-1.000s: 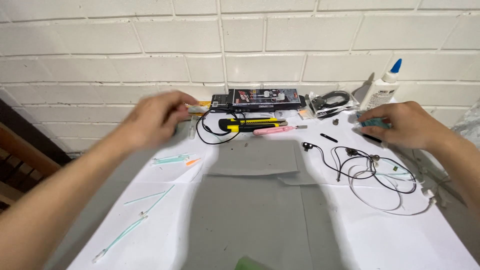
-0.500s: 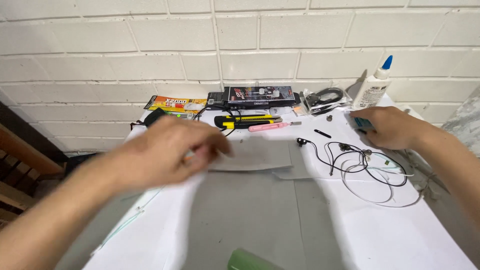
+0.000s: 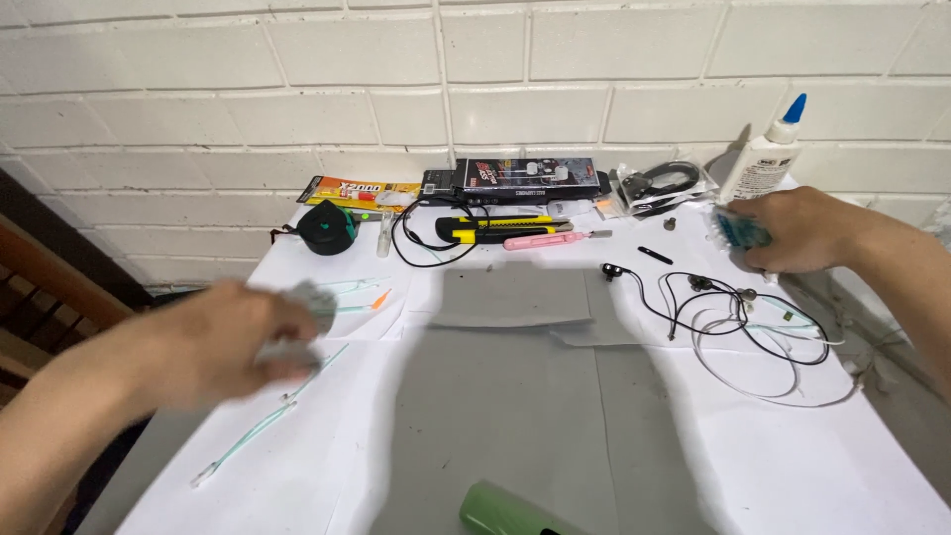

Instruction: Repairing or assembling earphones by manipulating wires and components on a workbench using a utility knife.

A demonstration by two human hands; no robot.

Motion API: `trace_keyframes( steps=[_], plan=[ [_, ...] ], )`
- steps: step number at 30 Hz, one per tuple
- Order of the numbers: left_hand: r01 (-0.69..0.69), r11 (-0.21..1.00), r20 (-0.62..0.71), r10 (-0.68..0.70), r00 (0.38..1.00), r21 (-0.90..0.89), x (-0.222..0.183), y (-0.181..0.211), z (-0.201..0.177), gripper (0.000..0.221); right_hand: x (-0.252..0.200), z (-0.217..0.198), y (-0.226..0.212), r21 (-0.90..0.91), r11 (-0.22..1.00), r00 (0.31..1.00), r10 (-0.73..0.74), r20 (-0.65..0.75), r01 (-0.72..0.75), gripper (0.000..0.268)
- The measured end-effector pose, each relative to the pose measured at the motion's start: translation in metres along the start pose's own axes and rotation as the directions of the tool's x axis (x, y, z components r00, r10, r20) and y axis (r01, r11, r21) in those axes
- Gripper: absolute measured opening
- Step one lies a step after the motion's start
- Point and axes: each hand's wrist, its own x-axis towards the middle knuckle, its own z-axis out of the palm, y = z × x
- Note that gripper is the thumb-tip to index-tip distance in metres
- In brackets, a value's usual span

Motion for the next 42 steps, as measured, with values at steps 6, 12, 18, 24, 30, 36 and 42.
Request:
trace_keyframes(
  steps=[6,12,18,24,30,36,42],
  plan=[
    [-0.040,0.988,-0.114,0.057,0.992,0.146,-0.026,0.014,0.070,0.014,0.012,-0.009,-0.001,-0.019,0.994,0.985,0.112,0.129,-0.110,0.082],
    [-0.013,0.992,-0.289,0.048,0.956,0.123,-0.011,0.005,0.082,0.034,0.014,-0.010,0.003,-0.012,1.000,0.998,0.021,0.061,-0.021,0.071],
    [0.070,0.996,-0.395,-0.042,0.918,0.056,0.024,-0.017,0.030,0.016,-0.030,-0.026,-0.020,0.057,0.998,0.999,0.027,-0.041,-0.025,0.045],
    [0.206,0.973,-0.158,-0.188,0.969,0.108,0.076,0.008,0.009,0.036,-0.021,0.008,-0.011,-0.131,0.986,0.938,-0.138,-0.319,0.101,0.025],
    [-0.360,0.930,-0.896,0.219,0.386,0.073,0.109,0.083,0.013,0.028,-0.048,0.018,-0.017,-0.537,0.806,0.351,-0.592,-0.726,0.249,0.050],
    [-0.745,0.223,-0.728,0.171,0.664,-0.628,0.141,0.162,0.007,0.036,-0.099,-0.024,-0.104,-0.658,0.585,-0.211,-0.650,-0.730,0.474,0.010],
    [-0.637,-0.024,-0.617,0.279,0.736,-0.770,0.101,0.186,0.007,0.045,-0.119,-0.023,-0.139,-0.662,0.560,-0.320,-0.590,-0.741,0.498,0.013]
  ],
)
